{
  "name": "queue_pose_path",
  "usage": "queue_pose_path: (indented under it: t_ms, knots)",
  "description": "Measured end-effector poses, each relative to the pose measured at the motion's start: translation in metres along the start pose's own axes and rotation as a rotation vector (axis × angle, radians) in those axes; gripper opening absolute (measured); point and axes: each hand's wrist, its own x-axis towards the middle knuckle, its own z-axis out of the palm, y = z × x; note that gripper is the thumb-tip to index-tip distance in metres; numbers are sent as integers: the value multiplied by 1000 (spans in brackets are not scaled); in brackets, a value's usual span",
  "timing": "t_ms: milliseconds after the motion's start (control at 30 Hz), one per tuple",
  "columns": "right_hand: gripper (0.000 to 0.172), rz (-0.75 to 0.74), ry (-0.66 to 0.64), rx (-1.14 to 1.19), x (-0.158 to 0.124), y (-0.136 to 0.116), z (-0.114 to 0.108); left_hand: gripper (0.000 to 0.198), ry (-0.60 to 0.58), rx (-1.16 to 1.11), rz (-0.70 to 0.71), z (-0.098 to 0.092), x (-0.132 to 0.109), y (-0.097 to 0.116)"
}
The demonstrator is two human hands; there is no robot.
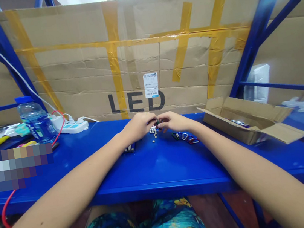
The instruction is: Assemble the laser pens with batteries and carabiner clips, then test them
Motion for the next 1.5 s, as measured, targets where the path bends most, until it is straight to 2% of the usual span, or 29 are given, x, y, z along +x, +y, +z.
queue_pose_path:
  t_ms: [167,367,600,700,767,1033,1100,1200,1267,1367,1500]
  knots:
    - [8,-21,-8,72,1,4,-1,20,-23,43,52,1,-2,3]
    - [12,-49,26,-77,2,11,-4,19,-112,53,-54,-10,-1,10]
    - [12,-64,64,-197,-2,6,-6,22,-578,-22,-27,-16,-5,10]
    - [14,-37,63,-209,-2,3,-5,22,-670,-75,-43,-16,-7,10]
    - [14,-35,60,-224,-2,1,-4,21,-681,-92,-61,-14,-7,10]
    - [13,-63,51,-239,-3,-3,-2,11,-645,-61,-143,-15,-5,15]
    - [12,-55,45,-224,-3,-4,-2,11,-535,-18,-161,-17,-5,11]
    - [11,-22,35,-170,-2,-4,0,15,-260,20,-163,-15,-3,4]
    - [10,-1,20,-105,-1,-5,1,17,-122,-1,-128,-11,-2,1]
    - [10,3,-9,8,-1,-7,2,19,-49,-9,-70,-6,-1,-1]
    - [9,-6,-17,91,-1,-8,2,21,-45,7,-32,-3,-2,-2]
